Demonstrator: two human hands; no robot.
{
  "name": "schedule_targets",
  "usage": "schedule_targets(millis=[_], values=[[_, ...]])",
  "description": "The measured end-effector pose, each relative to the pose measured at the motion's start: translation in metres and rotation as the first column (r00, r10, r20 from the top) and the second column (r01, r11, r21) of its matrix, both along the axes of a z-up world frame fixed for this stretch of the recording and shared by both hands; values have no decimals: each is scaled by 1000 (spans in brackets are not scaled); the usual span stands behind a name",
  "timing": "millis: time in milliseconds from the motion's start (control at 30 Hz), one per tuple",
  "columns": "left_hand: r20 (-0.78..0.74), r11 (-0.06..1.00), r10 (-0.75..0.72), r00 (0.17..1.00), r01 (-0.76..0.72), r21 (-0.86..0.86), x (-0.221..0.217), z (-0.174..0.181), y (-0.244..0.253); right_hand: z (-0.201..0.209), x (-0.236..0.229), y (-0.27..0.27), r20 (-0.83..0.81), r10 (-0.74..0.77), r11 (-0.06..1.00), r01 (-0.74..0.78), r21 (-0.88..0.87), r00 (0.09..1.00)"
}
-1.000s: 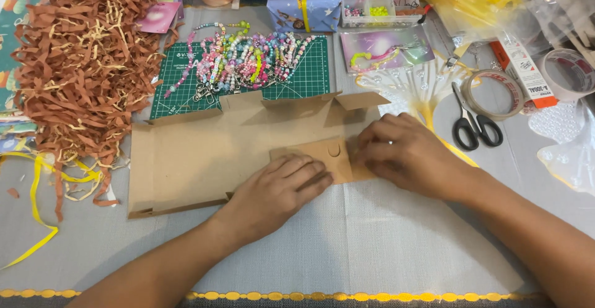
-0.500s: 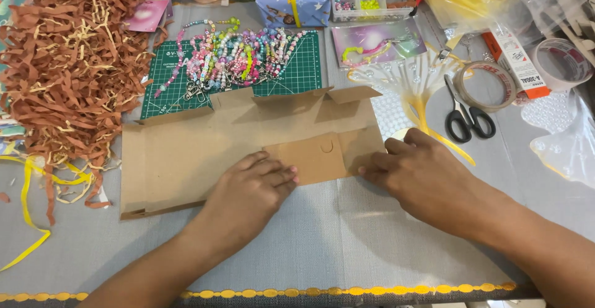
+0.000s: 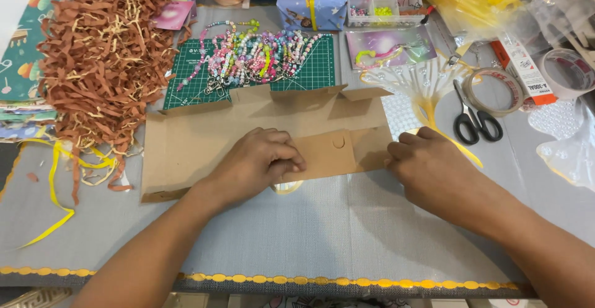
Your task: Assembling a cardboard box by folding flaps and applying adhesive tape.
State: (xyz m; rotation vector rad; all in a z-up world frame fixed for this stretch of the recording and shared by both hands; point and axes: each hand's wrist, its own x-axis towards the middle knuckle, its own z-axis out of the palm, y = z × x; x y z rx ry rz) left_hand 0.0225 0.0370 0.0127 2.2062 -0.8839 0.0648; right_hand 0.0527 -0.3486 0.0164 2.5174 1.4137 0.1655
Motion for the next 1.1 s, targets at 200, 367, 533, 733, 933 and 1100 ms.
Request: schedule_targets(millis=[200, 367, 533, 733, 933, 1100], values=[[-151, 997, 68, 986, -63, 37, -2, 10, -3, -41, 32, 36, 12, 92, 810, -82, 581, 996], [-208, 998, 63, 976, -64, 1, 0, 13, -4, -39, 34, 35, 16, 95, 803, -87, 590, 995], [-233, 997, 67, 970, -73, -18, 5, 6, -5, -41, 35, 31, -11, 109, 810, -83, 580, 994], [-156, 989, 27, 987, -49, -140, 11, -4, -3, -43, 37, 28, -19, 139, 796, -100, 597, 990], [177, 985, 0, 984, -30, 168, 9, -19, -10, -30, 32, 25, -158, 125, 861, -28, 508, 980], [434, 986, 73, 898, -130, 104, 2, -19, -15, -25, 30, 23, -185, 118, 867, -11, 498, 976]])
